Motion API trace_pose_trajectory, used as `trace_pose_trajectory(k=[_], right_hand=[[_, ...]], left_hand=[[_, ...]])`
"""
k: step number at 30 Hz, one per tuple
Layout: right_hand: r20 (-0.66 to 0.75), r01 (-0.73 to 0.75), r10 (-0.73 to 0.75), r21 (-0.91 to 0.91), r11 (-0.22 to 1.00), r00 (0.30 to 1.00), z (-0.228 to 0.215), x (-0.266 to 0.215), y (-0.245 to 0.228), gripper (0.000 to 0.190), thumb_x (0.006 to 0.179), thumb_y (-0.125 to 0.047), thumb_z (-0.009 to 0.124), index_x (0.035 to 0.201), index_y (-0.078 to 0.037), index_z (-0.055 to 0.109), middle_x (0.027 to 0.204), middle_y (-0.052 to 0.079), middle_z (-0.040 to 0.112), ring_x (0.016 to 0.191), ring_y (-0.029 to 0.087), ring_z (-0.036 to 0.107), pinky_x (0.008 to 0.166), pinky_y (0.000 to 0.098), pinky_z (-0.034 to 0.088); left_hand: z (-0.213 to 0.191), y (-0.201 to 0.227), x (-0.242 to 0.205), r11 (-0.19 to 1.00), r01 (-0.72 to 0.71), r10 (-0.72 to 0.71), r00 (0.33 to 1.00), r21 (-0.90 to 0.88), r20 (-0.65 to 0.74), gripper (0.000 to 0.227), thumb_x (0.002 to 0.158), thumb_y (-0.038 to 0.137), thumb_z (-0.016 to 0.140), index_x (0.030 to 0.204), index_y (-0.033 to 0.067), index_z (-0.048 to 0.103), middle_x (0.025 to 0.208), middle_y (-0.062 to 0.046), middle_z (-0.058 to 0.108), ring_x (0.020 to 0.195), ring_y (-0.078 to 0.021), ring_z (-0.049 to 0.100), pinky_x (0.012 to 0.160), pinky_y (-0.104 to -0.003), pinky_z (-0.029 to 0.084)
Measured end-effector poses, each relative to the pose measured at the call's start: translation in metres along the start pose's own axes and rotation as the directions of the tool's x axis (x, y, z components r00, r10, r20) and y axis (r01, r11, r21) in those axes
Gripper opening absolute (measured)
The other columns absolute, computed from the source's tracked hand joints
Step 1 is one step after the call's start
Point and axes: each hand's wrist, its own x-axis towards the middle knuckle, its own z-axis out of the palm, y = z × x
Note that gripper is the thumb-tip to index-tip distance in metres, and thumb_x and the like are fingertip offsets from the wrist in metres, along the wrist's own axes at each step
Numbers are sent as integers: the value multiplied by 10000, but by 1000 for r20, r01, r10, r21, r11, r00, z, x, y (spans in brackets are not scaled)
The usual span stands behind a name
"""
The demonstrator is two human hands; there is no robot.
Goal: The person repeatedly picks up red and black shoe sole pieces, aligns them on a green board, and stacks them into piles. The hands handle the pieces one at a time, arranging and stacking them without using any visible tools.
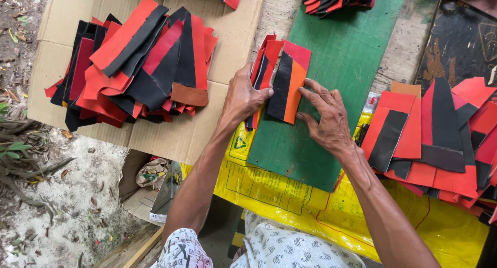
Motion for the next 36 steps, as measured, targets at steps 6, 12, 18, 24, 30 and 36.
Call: trace_pose_trajectory(k=[6,12,18,24,30,36], right_hand=[[19,-14,14,1,1000,1000,-2,5,-2,587,793,-79,820,1350,-76,634,1495,80,561,1105,329,566,1001,412,478],[52,-22,23,-8,1000,998,-6,8,-4,571,804,-70,805,1349,-74,633,1494,76,559,1097,325,570,1005,409,486],[53,-3,5,-30,1000,999,-4,4,-4,626,775,-142,842,1353,-61,619,1507,104,535,1128,357,566,990,434,471],[41,-8,9,-22,1000,999,-4,6,1,639,785,-144,835,1379,-74,610,1535,100,521,1206,357,572,1023,434,460],[49,-12,13,-15,1000,999,-5,9,2,616,788,-96,806,1372,-67,609,1525,106,525,1238,349,578,1059,451,439],[119,-23,16,62,998,993,-11,15,8,513,854,123,608,1338,-48,624,1492,134,544,1327,343,551,1113,418,453]], left_hand=[[1,5,8,999,-20,21,1000,-35,13,491,720,72,846,1167,12,655,982,-121,788,889,-204,770,824,-348,610],[1,13,14,999,-48,48,998,8,29,528,712,83,846,1189,2,635,1001,-155,778,912,-246,774,834,-365,607],[3,5,13,992,-74,76,997,107,-14,519,704,76,832,1186,5,652,988,-190,776,921,-306,768,841,-395,594],[6,0,15,996,-68,70,996,54,-54,585,684,85,831,1230,9,636,981,-167,775,903,-275,777,830,-385,609],[7,0,16,997,-53,56,996,51,-64,557,683,86,850,1198,7,652,953,-156,777,885,-257,775,817,-378,604],[0,5,20,997,60,-58,997,-44,47,436,707,48,830,1107,11,660,793,-105,769,682,-182,751,646,-334,619]])
